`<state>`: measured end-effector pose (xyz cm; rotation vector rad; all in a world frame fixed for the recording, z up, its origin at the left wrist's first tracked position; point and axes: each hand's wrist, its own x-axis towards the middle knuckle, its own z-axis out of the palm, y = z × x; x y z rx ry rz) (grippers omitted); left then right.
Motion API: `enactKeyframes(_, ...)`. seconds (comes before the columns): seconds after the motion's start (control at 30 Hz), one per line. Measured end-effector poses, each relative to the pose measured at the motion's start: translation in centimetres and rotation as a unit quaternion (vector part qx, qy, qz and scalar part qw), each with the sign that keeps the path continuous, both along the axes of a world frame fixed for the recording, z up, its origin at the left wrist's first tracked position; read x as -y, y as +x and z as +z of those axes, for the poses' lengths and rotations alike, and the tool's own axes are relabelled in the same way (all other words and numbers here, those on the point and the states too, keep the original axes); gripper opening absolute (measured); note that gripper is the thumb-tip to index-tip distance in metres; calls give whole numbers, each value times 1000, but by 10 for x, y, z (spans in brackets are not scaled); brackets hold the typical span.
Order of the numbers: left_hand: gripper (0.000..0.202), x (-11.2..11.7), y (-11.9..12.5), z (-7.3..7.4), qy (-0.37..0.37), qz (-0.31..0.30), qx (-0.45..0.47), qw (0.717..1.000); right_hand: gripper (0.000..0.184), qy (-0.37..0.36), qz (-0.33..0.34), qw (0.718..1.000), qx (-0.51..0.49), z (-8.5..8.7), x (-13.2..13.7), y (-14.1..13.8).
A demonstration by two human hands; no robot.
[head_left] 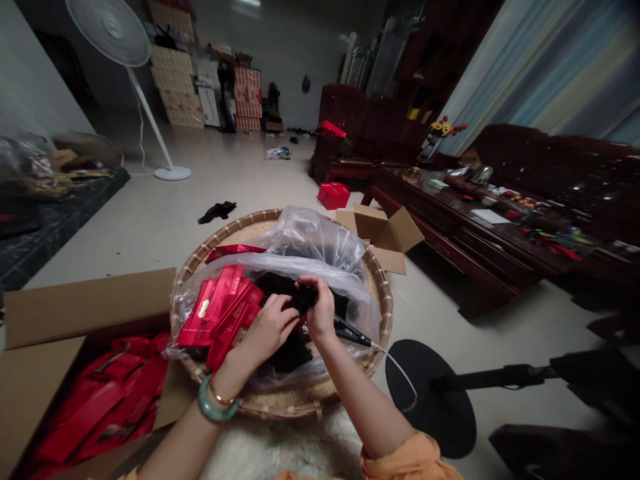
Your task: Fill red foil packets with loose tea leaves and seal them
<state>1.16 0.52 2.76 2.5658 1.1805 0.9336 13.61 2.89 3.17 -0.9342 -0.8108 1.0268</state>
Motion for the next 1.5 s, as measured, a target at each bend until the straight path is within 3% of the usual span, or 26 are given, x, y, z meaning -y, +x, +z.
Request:
enactKeyframes(0.3,12,-1,0,1,7,6,6,1000,40,77,61,988,118,14,17,4)
enactKeyframes(0.57,13,-2,-2,1,-7,0,8,1000,45,154,127,957,209,17,21,13)
enactKeyframes(0.87,12,-3,-6,0,-9,-8,17,1000,48,139,202,936,252,23,24,29)
enactKeyframes(1.03,13,-2,-7,-1,-3,-16,26,1000,46,132,249,916,286,33,25,31)
enactKeyframes(1.2,16,-3,-7,-5,19,-9,13,1000,50,131,318,887,307,29,24,30)
enactKeyframes(1.37,15,-2,-8,-4,11,0,13,1000,46,140,295,873,362,28,24,32)
enactKeyframes(1.5,13,-1,-11,-3,8,3,18,1000,42,114,247,899,343,28,23,44)
